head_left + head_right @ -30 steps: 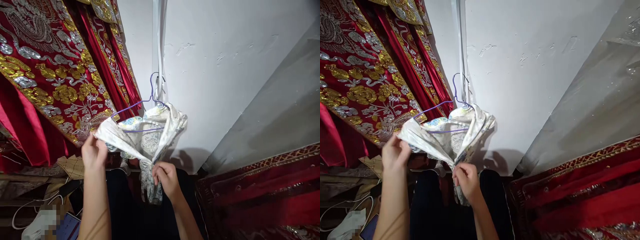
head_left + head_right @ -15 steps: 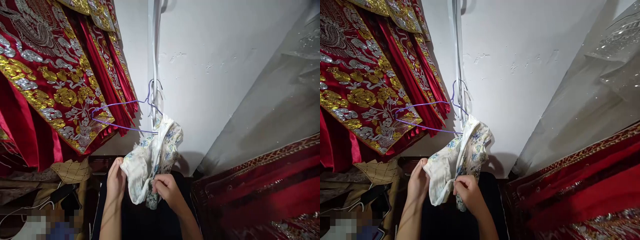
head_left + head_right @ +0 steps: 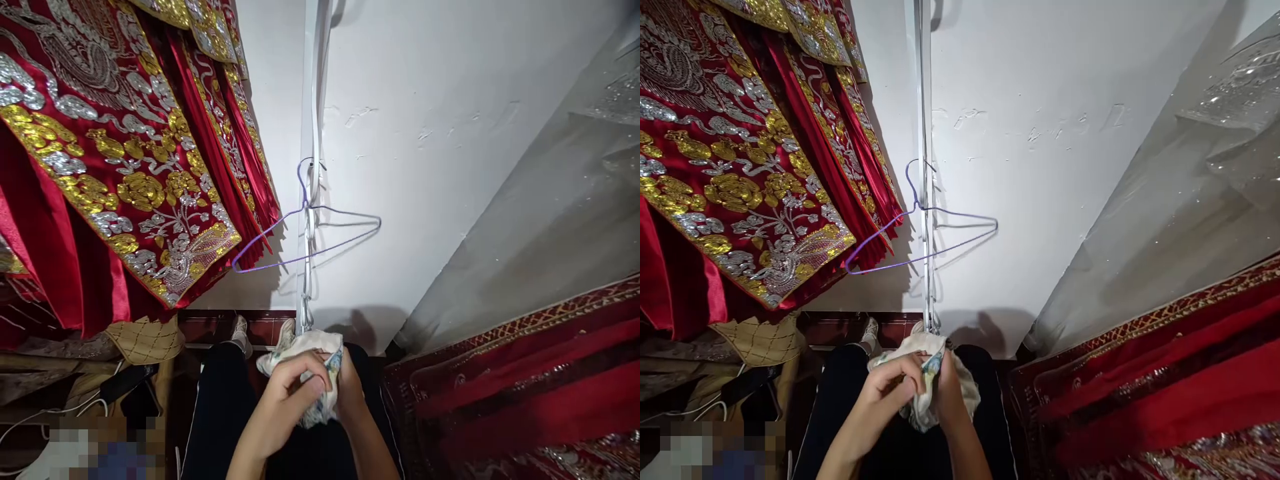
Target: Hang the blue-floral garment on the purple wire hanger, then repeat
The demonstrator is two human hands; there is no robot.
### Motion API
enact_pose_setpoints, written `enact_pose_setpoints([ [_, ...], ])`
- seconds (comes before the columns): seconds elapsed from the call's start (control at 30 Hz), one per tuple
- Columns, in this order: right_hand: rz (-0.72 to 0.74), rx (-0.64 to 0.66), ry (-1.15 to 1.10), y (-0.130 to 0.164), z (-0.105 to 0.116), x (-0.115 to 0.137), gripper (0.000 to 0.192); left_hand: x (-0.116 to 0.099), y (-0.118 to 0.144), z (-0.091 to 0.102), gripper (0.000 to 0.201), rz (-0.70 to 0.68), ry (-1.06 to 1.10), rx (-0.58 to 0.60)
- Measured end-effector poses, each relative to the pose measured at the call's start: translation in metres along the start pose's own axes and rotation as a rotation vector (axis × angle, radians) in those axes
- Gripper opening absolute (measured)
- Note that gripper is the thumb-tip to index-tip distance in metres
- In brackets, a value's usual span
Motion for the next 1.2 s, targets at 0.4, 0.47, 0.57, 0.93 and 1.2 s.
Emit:
enact_pose_setpoints([
  [0.4,-0.143,0.472,-0.102,0.001,-0.030,0.065,0.035,-0.055,-0.012,0.058,0.037,-0.212,-0.406,-0.161],
  [0.47,0.003,0.604,0.205,-0.001,-0.024,0.080,0.017,-0.053,-0.022,0.065,0.051,-0.117,-0.371,0.027],
  [0.57,0.303,0.739,0.558,-0.012,-0.012,0.109,0.005,-0.040,-0.027,0.078,0.065,0.092,-0.352,0.183],
  [0.93,0.457,0.003,0.776,-0.141,0.032,0.133,0.056,-0.068,-0.023,0.153,0.044,0.163,-1.017,-0.058],
  [1.2,0.466,0.068,0.821,-0.121,0.059,0.125,0.030,-0.065,-0.043,0.177,0.038,0.087,-1.174,-0.183],
])
Point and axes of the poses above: each hand's wrist, its own y-axis away from the middle knuckle, its own z-axis out of the back of the hand, x = y × z, the point moved 2 cm from there along -y, towards the middle knuckle, and after that the axes turned 15 degrees about y, right-handed, at the moved point
